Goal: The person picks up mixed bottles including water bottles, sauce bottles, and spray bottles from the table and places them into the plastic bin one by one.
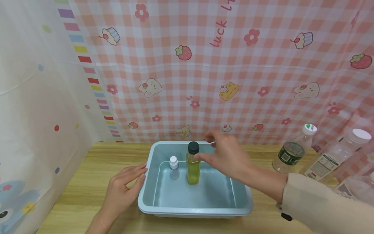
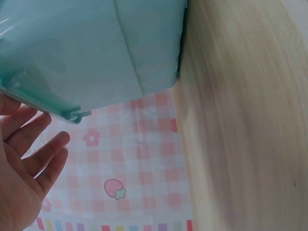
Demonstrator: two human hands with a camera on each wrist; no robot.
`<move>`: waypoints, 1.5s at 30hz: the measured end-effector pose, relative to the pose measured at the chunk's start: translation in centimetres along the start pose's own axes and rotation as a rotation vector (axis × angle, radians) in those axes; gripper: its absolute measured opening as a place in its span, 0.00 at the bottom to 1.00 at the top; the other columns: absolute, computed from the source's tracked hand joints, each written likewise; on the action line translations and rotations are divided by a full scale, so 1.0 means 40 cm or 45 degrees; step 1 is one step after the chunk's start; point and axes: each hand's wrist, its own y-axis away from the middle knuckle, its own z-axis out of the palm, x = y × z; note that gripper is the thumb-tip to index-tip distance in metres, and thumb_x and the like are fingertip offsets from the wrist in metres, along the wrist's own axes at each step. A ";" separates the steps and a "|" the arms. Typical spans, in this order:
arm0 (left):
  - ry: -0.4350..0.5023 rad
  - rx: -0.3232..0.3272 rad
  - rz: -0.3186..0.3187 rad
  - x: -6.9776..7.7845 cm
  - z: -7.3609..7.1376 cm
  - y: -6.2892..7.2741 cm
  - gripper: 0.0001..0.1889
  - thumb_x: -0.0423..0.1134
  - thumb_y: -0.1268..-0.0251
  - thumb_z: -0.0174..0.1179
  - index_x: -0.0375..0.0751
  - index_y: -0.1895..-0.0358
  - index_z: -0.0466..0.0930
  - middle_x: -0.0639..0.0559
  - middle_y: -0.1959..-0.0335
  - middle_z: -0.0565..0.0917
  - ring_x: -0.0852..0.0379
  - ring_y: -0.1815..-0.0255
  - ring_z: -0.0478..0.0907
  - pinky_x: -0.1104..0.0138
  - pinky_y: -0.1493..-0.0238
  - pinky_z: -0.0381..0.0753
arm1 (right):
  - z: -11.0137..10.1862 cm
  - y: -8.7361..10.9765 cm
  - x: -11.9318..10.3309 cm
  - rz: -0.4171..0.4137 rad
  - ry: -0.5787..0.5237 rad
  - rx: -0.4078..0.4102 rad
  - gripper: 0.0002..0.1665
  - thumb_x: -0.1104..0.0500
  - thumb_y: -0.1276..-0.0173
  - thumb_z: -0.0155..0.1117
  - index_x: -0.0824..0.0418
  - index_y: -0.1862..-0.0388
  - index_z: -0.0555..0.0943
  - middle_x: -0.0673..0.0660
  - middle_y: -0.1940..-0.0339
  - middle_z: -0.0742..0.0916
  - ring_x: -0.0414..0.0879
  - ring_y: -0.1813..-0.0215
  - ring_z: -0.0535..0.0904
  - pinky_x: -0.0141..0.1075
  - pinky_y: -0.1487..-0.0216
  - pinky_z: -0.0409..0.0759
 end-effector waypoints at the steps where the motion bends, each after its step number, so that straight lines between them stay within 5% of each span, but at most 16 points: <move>1: -0.002 0.004 0.008 0.001 0.000 0.000 0.12 0.27 0.43 0.71 0.36 0.55 0.93 0.47 0.50 0.91 0.48 0.53 0.89 0.56 0.53 0.89 | -0.010 0.003 -0.001 0.009 0.030 0.005 0.35 0.44 0.40 0.83 0.62 0.43 0.81 0.60 0.47 0.90 0.57 0.48 0.89 0.50 0.56 0.90; 11: 0.002 -0.008 -0.013 0.000 -0.001 0.001 0.12 0.27 0.43 0.71 0.36 0.54 0.93 0.47 0.50 0.91 0.49 0.52 0.89 0.56 0.52 0.88 | -0.116 0.043 0.019 0.092 0.213 -0.019 0.43 0.30 0.33 0.69 0.57 0.31 0.77 0.61 0.40 0.88 0.59 0.47 0.87 0.58 0.55 0.85; 19: 0.010 -0.021 -0.036 0.000 -0.002 0.003 0.11 0.28 0.42 0.70 0.35 0.55 0.93 0.46 0.51 0.91 0.47 0.53 0.89 0.58 0.50 0.87 | -0.173 0.093 0.069 0.036 0.271 0.107 0.39 0.38 0.30 0.71 0.54 0.27 0.75 0.62 0.36 0.86 0.62 0.46 0.85 0.59 0.57 0.82; 22: 0.008 -0.005 -0.010 0.001 -0.003 0.002 0.12 0.26 0.43 0.71 0.35 0.55 0.93 0.46 0.51 0.91 0.48 0.53 0.89 0.57 0.52 0.88 | -0.188 0.112 0.092 0.007 0.315 0.151 0.39 0.40 0.31 0.74 0.54 0.27 0.75 0.63 0.36 0.85 0.51 0.64 0.85 0.48 0.68 0.81; 25: 0.000 0.011 0.016 0.001 -0.003 0.000 0.12 0.26 0.44 0.71 0.35 0.55 0.93 0.46 0.50 0.91 0.49 0.53 0.89 0.55 0.53 0.89 | -0.204 0.129 0.115 -0.021 0.384 0.191 0.41 0.42 0.33 0.76 0.56 0.26 0.74 0.64 0.36 0.85 0.40 0.79 0.72 0.37 0.77 0.72; 26: 0.002 0.014 0.018 0.001 -0.003 0.000 0.13 0.26 0.44 0.71 0.35 0.55 0.93 0.46 0.50 0.91 0.49 0.53 0.89 0.55 0.54 0.89 | -0.209 0.134 0.124 -0.029 0.414 0.201 0.42 0.42 0.34 0.76 0.57 0.26 0.74 0.66 0.37 0.85 0.38 0.81 0.66 0.35 0.79 0.67; 28: 0.007 0.018 0.018 0.001 -0.003 0.001 0.13 0.25 0.44 0.71 0.36 0.54 0.93 0.47 0.50 0.91 0.48 0.54 0.89 0.55 0.53 0.89 | -0.219 0.143 0.143 -0.040 0.450 0.216 0.45 0.42 0.36 0.78 0.61 0.27 0.74 0.69 0.38 0.84 0.46 0.76 0.74 0.39 0.79 0.72; 32: 0.008 0.023 0.013 -0.001 -0.003 0.004 0.13 0.25 0.45 0.72 0.36 0.55 0.93 0.47 0.50 0.91 0.48 0.53 0.89 0.56 0.53 0.89 | -0.235 0.156 0.180 -0.046 0.493 0.216 0.50 0.42 0.41 0.81 0.66 0.27 0.73 0.74 0.36 0.82 0.70 0.55 0.83 0.59 0.69 0.81; 36: -0.004 0.042 0.042 -0.002 -0.003 0.004 0.14 0.25 0.46 0.72 0.35 0.55 0.93 0.46 0.50 0.91 0.48 0.54 0.89 0.55 0.54 0.89 | -0.245 0.172 0.217 -0.040 0.516 0.225 0.54 0.41 0.44 0.83 0.66 0.26 0.72 0.71 0.30 0.79 0.76 0.44 0.80 0.69 0.58 0.78; 39: -0.002 0.046 0.044 -0.001 -0.004 0.004 0.13 0.25 0.46 0.72 0.35 0.55 0.93 0.46 0.50 0.91 0.48 0.54 0.89 0.54 0.55 0.89 | -0.251 0.189 0.247 -0.013 0.511 0.228 0.56 0.41 0.43 0.82 0.68 0.24 0.69 0.73 0.26 0.75 0.78 0.43 0.77 0.74 0.42 0.72; 42: 0.005 0.046 0.048 -0.001 -0.003 0.004 0.13 0.25 0.46 0.72 0.35 0.55 0.93 0.46 0.50 0.91 0.47 0.54 0.89 0.54 0.55 0.89 | -0.255 0.210 0.278 0.006 0.509 0.258 0.58 0.39 0.39 0.78 0.72 0.23 0.66 0.76 0.23 0.69 0.82 0.36 0.70 0.75 0.27 0.55; 45: 0.012 0.046 0.051 -0.001 -0.001 0.003 0.13 0.25 0.46 0.72 0.35 0.55 0.93 0.46 0.50 0.91 0.47 0.54 0.89 0.53 0.55 0.89 | -0.256 0.234 0.307 -0.005 0.486 0.349 0.59 0.35 0.37 0.75 0.73 0.23 0.65 0.77 0.21 0.65 0.83 0.30 0.65 0.73 0.23 0.45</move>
